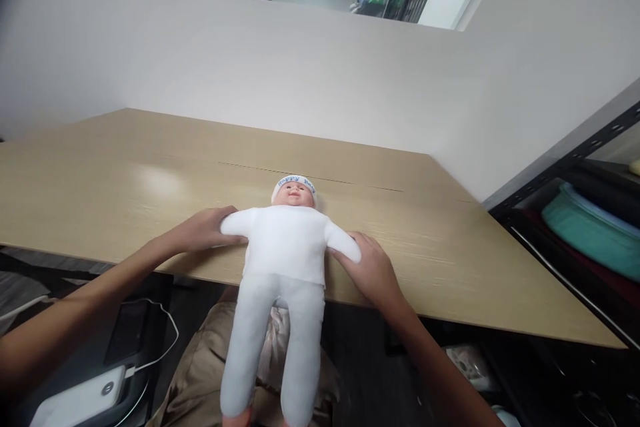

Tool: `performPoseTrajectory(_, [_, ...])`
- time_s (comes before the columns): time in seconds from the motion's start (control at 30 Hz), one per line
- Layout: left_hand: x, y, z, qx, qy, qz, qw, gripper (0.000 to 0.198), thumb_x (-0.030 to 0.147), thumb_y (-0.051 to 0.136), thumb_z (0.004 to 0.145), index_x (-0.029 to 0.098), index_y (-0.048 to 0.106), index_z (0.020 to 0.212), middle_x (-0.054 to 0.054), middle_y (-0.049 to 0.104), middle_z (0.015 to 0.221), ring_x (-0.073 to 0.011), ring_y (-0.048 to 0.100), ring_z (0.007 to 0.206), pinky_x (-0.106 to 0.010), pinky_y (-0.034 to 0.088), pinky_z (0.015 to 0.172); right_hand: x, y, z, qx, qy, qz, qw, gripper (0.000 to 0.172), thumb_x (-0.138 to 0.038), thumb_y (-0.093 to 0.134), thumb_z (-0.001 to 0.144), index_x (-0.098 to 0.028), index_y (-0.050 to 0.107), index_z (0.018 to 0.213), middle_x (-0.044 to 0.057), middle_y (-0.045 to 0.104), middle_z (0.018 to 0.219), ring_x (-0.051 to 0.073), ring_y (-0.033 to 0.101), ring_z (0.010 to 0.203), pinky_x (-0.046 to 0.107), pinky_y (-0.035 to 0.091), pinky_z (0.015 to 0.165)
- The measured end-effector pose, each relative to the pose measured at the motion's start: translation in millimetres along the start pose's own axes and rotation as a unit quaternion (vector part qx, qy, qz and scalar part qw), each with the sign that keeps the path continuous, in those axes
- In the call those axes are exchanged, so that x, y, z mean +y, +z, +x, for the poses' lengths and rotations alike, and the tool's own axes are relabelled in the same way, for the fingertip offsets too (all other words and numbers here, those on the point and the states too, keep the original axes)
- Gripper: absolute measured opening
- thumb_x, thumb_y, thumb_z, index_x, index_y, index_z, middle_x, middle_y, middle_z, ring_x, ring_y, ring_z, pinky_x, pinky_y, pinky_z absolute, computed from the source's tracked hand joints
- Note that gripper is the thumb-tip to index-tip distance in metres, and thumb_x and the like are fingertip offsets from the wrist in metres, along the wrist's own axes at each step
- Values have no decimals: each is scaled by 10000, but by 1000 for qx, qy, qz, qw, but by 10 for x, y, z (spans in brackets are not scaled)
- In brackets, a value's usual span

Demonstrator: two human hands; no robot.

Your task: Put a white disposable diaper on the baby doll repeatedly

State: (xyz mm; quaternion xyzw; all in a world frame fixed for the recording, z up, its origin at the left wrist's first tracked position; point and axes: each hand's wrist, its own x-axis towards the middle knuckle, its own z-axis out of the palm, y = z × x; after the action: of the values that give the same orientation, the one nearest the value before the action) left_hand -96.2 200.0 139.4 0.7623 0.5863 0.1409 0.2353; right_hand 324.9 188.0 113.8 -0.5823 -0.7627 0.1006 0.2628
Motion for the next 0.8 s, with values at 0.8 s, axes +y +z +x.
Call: performPoseTrajectory(0.8, [-678,196,996,207,36,76,975,576,774,601,935,229,653,1114,-92,756,1068,-296,700,981,-354,460,777,579,537,1160,56,-90,-34,994,538,-691,445,1086,-201,648,1178,152,734,1138,349,671,1071,457,516,956])
